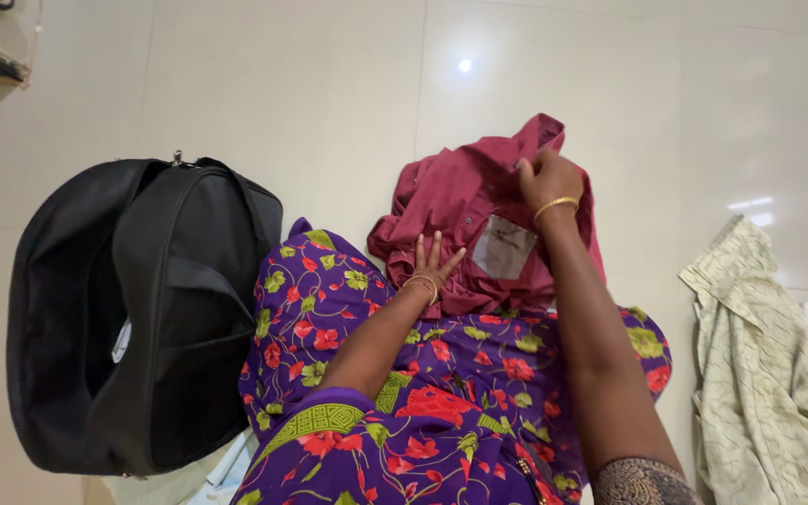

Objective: The person sits on the floor and folds a white striped shirt, then places it into a black travel bag. They then pick up a maroon shirt, button it up, and begin folding it.

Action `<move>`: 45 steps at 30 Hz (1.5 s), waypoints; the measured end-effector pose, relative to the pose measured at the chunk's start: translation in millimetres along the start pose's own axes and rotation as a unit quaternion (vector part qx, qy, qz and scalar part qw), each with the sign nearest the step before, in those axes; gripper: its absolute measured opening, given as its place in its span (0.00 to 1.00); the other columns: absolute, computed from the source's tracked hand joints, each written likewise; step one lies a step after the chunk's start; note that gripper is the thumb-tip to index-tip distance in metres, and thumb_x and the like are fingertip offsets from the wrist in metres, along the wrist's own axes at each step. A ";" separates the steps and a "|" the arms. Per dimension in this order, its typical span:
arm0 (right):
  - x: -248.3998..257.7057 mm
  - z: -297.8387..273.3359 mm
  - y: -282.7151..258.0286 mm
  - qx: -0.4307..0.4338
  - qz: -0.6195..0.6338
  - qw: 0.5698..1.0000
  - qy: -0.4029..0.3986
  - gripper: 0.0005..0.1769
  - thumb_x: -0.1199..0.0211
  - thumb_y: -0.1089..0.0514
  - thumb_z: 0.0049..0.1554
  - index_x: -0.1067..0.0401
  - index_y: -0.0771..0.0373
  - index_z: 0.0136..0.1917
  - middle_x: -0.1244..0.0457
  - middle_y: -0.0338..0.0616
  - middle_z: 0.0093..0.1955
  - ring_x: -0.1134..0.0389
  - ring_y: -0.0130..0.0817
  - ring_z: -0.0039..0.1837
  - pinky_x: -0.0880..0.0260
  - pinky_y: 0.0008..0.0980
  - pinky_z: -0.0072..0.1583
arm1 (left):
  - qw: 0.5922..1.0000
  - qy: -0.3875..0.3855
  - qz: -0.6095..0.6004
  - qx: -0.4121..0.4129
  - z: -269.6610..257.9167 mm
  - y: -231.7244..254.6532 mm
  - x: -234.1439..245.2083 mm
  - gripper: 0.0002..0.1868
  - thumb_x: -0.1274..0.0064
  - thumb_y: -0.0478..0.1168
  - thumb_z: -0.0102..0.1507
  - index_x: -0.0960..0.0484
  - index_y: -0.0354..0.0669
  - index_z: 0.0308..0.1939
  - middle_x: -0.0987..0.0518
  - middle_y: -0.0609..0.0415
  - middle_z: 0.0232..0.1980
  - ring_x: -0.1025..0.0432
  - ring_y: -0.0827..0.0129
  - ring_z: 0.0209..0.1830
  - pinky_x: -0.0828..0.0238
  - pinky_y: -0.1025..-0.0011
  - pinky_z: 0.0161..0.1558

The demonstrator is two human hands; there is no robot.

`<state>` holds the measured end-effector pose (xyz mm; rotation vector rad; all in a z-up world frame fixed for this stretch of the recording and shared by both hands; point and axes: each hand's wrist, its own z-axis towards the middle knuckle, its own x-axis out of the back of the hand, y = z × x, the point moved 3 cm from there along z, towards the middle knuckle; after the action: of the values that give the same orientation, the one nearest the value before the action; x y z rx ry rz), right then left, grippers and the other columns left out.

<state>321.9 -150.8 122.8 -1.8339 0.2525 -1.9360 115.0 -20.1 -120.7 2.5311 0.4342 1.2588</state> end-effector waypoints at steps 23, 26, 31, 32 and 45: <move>31.7 -204.7 -10.4 0.113 0.219 0.959 0.140 0.18 0.38 0.67 0.55 0.29 0.59 0.60 0.34 0.50 0.54 0.29 0.46 0.52 0.28 0.40 0.52 | 0.772 0.400 -0.484 -0.100 -130.9 9.3 88.6 0.22 0.40 0.41 0.66 0.22 0.44 0.64 0.17 0.52 0.54 0.23 0.70 0.50 0.23 0.72 0.49; 43.2 -228.4 -31.9 0.180 0.221 0.950 0.128 0.22 0.39 0.68 0.56 0.30 0.61 0.64 0.34 0.52 0.53 0.30 0.50 0.53 0.29 0.41 0.54 | 0.753 0.405 -0.507 -0.111 -146.5 23.7 105.5 0.35 0.36 0.41 0.63 0.32 0.46 0.73 0.22 0.50 0.61 0.27 0.69 0.55 0.26 0.69 0.52; 46.9 -260.4 -39.9 0.291 0.148 0.943 0.068 0.25 0.39 0.67 0.55 0.31 0.60 0.66 0.39 0.50 0.42 0.35 0.50 0.45 0.35 0.46 0.49 | 0.804 0.405 -0.427 -0.084 -156.7 42.8 155.7 0.54 0.30 0.41 0.53 0.46 0.49 0.78 0.31 0.46 0.68 0.34 0.60 0.69 0.31 0.61 0.60; 46.3 -265.8 -39.3 0.309 0.126 0.942 0.044 0.27 0.38 0.67 0.54 0.31 0.60 0.67 0.41 0.50 0.39 0.37 0.49 0.43 0.37 0.47 0.47 | 0.813 0.443 -0.355 -0.128 -160.3 49.9 168.0 0.55 0.30 0.40 0.51 0.46 0.48 0.78 0.33 0.44 0.71 0.36 0.55 0.70 0.36 0.58 0.64; 59.2 -294.8 -27.0 0.307 0.152 0.939 0.029 0.32 0.39 0.67 0.56 0.37 0.64 0.73 0.39 0.51 0.48 0.36 0.49 0.50 0.35 0.45 0.53 | 0.838 0.308 -0.395 -0.218 -146.8 81.5 190.1 0.07 0.39 0.37 0.65 0.16 0.48 0.48 0.14 0.57 0.46 0.20 0.69 0.47 0.24 0.72 0.51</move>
<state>27.2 -205.5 159.5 -1.2470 -0.0526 -1.6102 117.6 -4.4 132.4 1.2695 1.0459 1.5232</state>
